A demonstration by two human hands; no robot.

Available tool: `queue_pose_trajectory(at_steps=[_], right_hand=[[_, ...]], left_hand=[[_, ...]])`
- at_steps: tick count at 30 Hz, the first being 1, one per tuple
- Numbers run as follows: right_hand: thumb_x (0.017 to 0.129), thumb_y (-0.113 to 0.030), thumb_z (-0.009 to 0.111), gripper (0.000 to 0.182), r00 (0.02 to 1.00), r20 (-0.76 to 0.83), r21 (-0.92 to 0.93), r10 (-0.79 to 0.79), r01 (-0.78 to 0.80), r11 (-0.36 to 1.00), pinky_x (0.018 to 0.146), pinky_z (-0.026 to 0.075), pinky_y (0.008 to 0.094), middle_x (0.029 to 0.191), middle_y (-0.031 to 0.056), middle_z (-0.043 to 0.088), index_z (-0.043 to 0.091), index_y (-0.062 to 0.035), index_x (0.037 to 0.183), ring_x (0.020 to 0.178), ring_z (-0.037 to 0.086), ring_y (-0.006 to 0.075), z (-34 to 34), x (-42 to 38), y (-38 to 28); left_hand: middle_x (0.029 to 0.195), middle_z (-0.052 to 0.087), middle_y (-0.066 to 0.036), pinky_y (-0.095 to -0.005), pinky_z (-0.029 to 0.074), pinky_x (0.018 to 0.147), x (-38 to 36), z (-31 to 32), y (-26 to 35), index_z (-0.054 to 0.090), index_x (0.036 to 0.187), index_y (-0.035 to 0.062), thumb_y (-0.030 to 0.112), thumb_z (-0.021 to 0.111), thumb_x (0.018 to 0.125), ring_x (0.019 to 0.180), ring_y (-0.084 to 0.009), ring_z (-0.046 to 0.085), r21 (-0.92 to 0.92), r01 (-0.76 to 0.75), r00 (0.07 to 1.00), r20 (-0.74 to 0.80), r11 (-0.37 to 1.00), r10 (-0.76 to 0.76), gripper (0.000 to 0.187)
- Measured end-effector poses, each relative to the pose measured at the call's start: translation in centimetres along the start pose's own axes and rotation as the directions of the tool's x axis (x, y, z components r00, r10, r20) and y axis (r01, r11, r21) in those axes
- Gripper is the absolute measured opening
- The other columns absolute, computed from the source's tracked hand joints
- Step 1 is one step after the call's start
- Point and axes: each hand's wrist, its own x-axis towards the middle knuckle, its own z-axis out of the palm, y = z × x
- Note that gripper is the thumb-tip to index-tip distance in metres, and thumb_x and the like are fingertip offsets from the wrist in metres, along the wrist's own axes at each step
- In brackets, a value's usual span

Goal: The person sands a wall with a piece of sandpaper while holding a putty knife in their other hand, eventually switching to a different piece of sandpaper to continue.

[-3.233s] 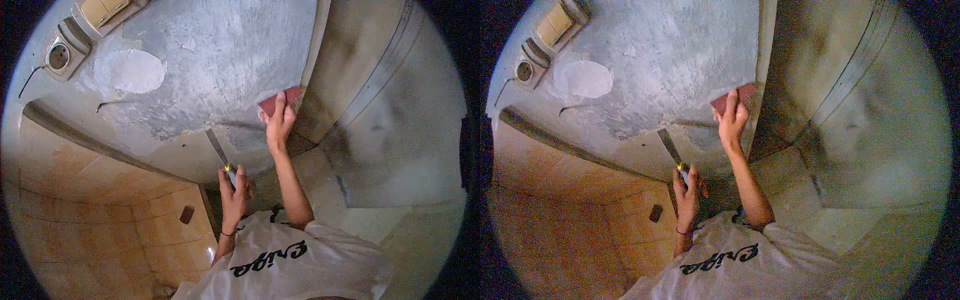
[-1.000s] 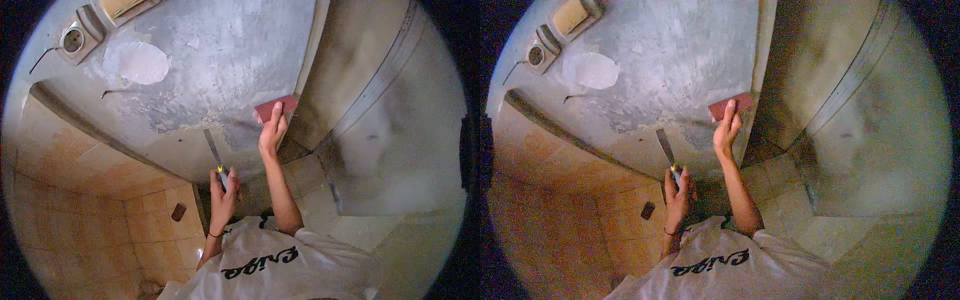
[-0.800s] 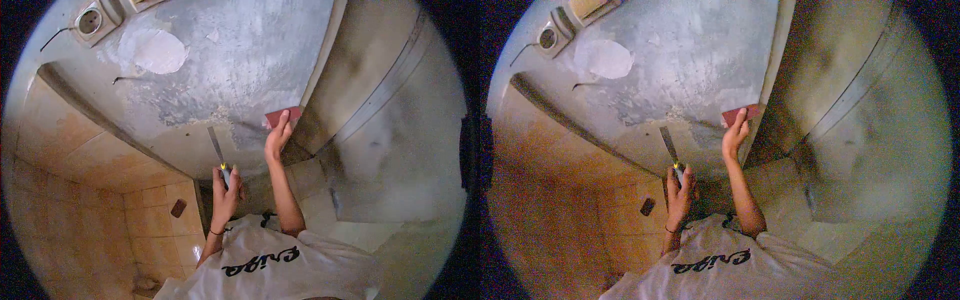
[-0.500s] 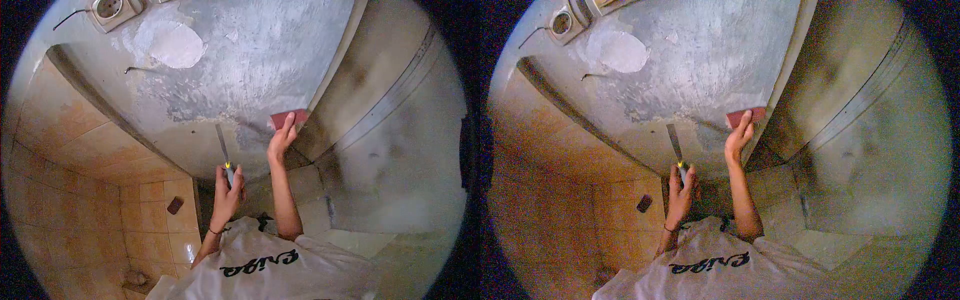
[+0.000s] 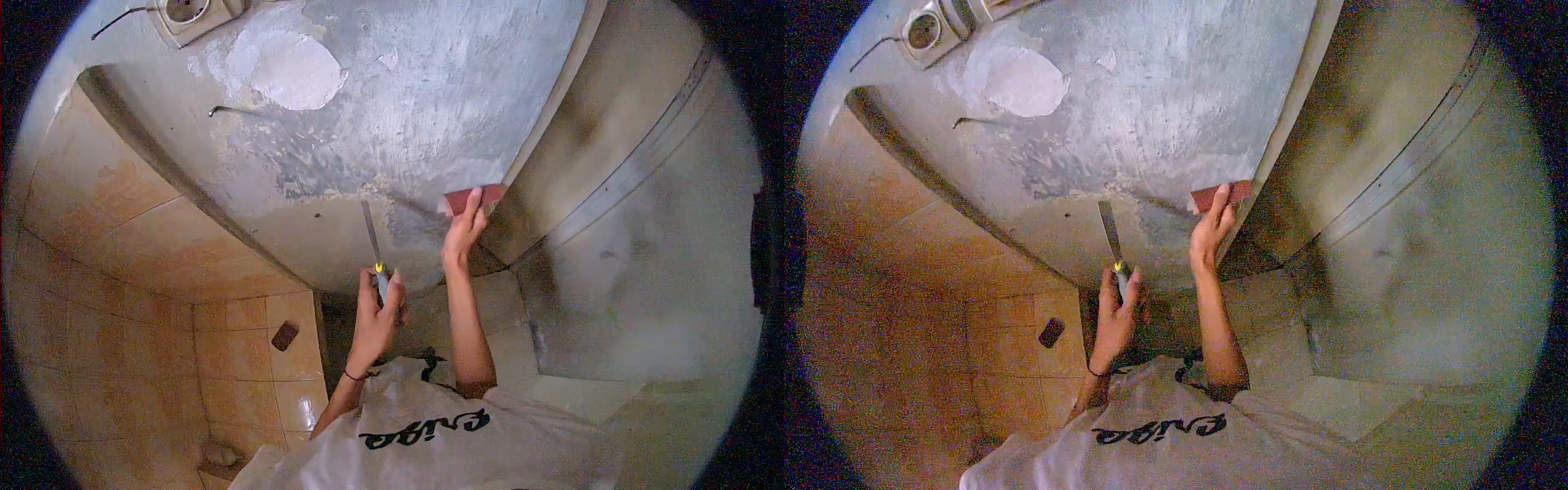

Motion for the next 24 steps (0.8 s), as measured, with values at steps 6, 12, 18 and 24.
queue_pose_trajectory(at_steps=[6,12,18,24], right_hand=[[0.1,-0.043,0.048,0.046,0.997,0.042,-0.046,-0.061,0.063,0.997,0.071,0.041,0.0292,0.094,0.0011,0.056,0.057,0.001,0.11,0.081,0.048,0.0121,1.5,0.5,-3.2],[0.099,-0.047,0.049,0.047,0.996,-0.034,0.019,0.079,-0.078,0.997,0.067,0.041,0.0294,0.09,0.0007,0.055,0.059,-0.0019,0.106,0.078,0.048,0.0122,-0.1,-0.6,0.2],[0.098,-0.049,0.049,0.046,0.997,-0.002,0.003,0.077,-0.077,0.997,0.062,0.039,0.0291,0.08,-0.001,0.052,0.058,-0.0046,0.099,0.07,0.045,0.0109,-0.4,0.1,1.2],[0.098,-0.052,0.045,0.053,0.996,0.022,-0.116,0.092,-0.089,0.989,0.062,0.044,0.031,0.075,0.0029,0.056,0.058,-0.0026,0.085,0.068,0.051,0.0151,-0.7,-0.8,1.0]], left_hand=[[0.073,0.049,-0.001,-0.0252,0.04,0.048,0.8,-0.6,-0.7,0.04,0.102,0.0071,0.022,0.053,0.1,0.058,-0.0086,0.047,0.048,0.002,0.997,0.079,0.999,-0.006,0.02],[0.075,0.048,0.0,-0.0246,0.04,0.049,0.8,-1.3,-0.4,0.04,0.102,0.0077,0.022,0.053,0.1,0.059,-0.0079,0.047,0.062,-0.01,0.999,0.043,0.998,0.007,0.02],[0.075,0.047,0.0,-0.0246,0.04,0.048,1.0,-1.5,-0.6,0.038,0.101,0.0085,0.023,0.053,0.1,0.059,-0.0075,0.045,0.069,0.034,0.998,0.045,0.997,-0.038,0.021],[0.073,0.047,-0.001,-0.025,0.04,0.047,0.9,-1.0,-0.3,0.037,0.1,0.0073,0.022,0.051,0.101,0.056,-0.008,0.045,0.057,0.094,0.992,0.078,0.994,-0.098,0.02]])
